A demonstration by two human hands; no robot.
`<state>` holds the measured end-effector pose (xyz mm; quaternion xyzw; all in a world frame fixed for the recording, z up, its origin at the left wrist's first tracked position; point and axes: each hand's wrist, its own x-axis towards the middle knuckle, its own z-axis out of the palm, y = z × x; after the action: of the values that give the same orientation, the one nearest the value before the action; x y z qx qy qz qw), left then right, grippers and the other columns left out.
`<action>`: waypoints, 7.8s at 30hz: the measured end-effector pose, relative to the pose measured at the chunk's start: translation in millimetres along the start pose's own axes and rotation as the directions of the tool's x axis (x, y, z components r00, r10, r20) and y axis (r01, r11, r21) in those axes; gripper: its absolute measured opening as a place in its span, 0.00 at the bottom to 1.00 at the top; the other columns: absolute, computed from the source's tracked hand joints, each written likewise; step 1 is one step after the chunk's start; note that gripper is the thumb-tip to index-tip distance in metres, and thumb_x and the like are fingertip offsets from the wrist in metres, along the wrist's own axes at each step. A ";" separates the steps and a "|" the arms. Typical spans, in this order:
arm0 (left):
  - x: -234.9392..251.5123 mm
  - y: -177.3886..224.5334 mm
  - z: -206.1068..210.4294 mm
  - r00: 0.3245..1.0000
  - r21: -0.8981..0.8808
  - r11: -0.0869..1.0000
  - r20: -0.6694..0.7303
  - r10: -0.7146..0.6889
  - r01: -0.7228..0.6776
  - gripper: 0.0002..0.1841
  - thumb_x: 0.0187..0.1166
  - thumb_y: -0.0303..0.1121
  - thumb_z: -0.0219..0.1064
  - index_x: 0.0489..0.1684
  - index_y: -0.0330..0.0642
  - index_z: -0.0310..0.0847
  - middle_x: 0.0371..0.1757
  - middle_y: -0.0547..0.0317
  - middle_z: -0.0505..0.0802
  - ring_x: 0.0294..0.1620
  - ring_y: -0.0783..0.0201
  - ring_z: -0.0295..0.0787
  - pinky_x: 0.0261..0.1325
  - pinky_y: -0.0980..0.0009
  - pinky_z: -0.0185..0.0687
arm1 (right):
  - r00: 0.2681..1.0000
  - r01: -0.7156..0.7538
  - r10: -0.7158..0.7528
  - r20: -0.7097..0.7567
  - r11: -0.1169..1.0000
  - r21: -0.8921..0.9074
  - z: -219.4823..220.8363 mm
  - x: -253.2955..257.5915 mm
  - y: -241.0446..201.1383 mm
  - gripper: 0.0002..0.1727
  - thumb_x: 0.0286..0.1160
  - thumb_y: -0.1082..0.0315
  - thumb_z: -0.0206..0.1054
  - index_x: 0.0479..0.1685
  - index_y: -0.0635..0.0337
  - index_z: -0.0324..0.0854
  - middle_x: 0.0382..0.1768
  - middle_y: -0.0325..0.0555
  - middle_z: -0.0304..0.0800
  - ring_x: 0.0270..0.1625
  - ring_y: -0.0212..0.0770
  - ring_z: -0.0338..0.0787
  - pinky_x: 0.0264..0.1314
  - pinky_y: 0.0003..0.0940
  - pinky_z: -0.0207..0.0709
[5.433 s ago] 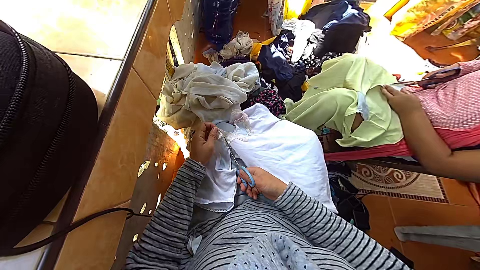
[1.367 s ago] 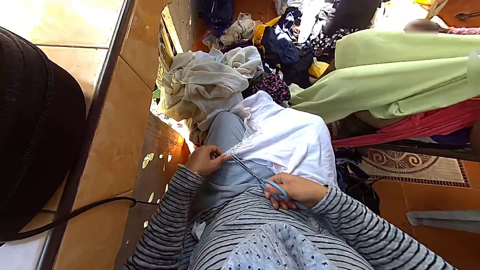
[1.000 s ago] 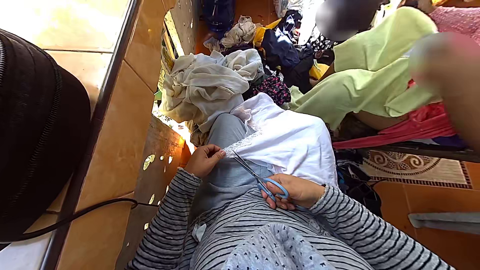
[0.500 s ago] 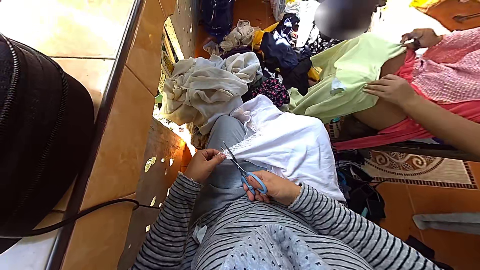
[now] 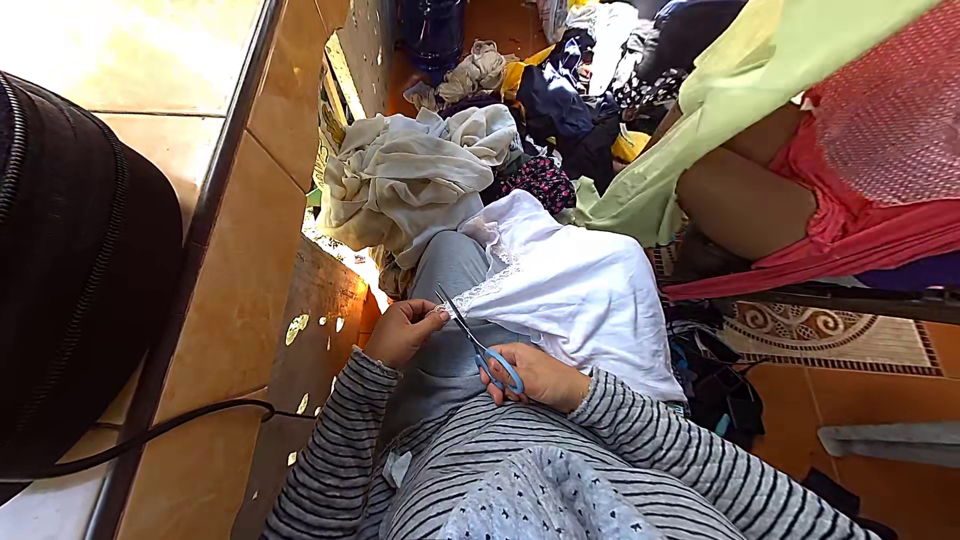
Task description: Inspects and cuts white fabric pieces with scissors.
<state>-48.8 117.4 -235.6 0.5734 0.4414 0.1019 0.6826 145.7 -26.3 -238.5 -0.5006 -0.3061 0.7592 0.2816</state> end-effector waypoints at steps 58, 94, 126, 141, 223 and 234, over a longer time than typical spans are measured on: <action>72.7 59.9 133.6 0.876 0.673 0.563 0.408 0.258 -0.480 0.21 0.87 0.33 0.60 0.74 0.33 0.79 0.70 0.38 0.87 0.74 0.41 0.82 0.79 0.41 0.72 | 0.330 0.221 -0.309 -0.892 0.944 -0.245 -83.5 -129.5 69.6 0.15 0.58 0.75 0.76 0.43 0.63 0.79 0.32 0.34 0.87 0.32 0.22 0.86 0.37 0.19 0.82; 32.9 87.1 118.9 0.780 -0.021 0.864 0.421 0.463 -0.502 0.10 0.85 0.25 0.58 0.44 0.37 0.88 0.34 0.69 0.93 0.35 0.78 0.89 0.44 0.77 0.87 | 0.473 0.492 -0.586 -0.658 0.795 -0.354 -66.4 -120.4 78.9 0.24 0.63 0.51 0.79 0.48 0.60 0.82 0.37 0.28 0.88 0.37 0.16 0.83 0.38 0.14 0.75; -6.8 135.7 85.6 0.724 -0.120 0.779 0.304 0.619 -0.615 0.05 0.86 0.25 0.62 0.49 0.41 0.83 0.42 0.65 0.95 0.40 0.73 0.93 0.48 0.74 0.91 | 0.591 0.751 -0.794 -0.143 0.606 -0.261 -53.4 -75.3 34.8 0.35 0.60 0.31 0.75 0.41 0.58 0.82 0.32 0.25 0.85 0.35 0.13 0.79 0.36 0.11 0.69; -10.5 140.1 81.8 0.790 -0.062 0.815 0.214 0.574 -0.576 0.04 0.83 0.24 0.64 0.46 0.39 0.85 0.38 0.63 0.95 0.37 0.72 0.93 0.45 0.74 0.91 | 0.561 0.760 -0.801 -0.207 0.598 -0.256 -49.7 -70.3 42.8 0.24 0.63 0.44 0.80 0.30 0.55 0.79 0.22 0.21 0.77 0.25 0.10 0.72 0.27 0.09 0.63; 11.9 150.5 256.2 0.458 -0.006 0.906 0.861 0.220 -0.423 0.03 0.72 0.25 0.75 0.37 0.40 0.89 0.35 0.70 0.94 0.34 0.80 0.88 0.42 0.80 0.86 | 0.268 0.915 -0.838 -0.475 0.376 -0.147 -40.2 -161.5 118.6 0.23 0.71 0.37 0.72 0.44 0.48 0.85 0.29 0.22 0.87 0.30 0.14 0.85 0.33 0.12 0.79; 16.9 140.7 261.6 0.479 0.087 0.922 0.871 0.113 -0.376 0.03 0.70 0.25 0.77 0.32 0.43 0.89 0.28 0.73 0.92 0.30 0.81 0.86 0.38 0.82 0.83 | 0.242 0.938 -0.807 -0.539 0.337 -0.084 -35.6 -155.3 116.2 0.23 0.69 0.35 0.73 0.35 0.45 0.86 0.25 0.20 0.88 0.26 0.13 0.84 0.28 0.11 0.78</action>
<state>201.0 -7.7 -133.4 0.6923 -0.0283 -0.1553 0.7041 217.6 -209.8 -245.1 -0.3735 -0.3492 0.3447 0.7872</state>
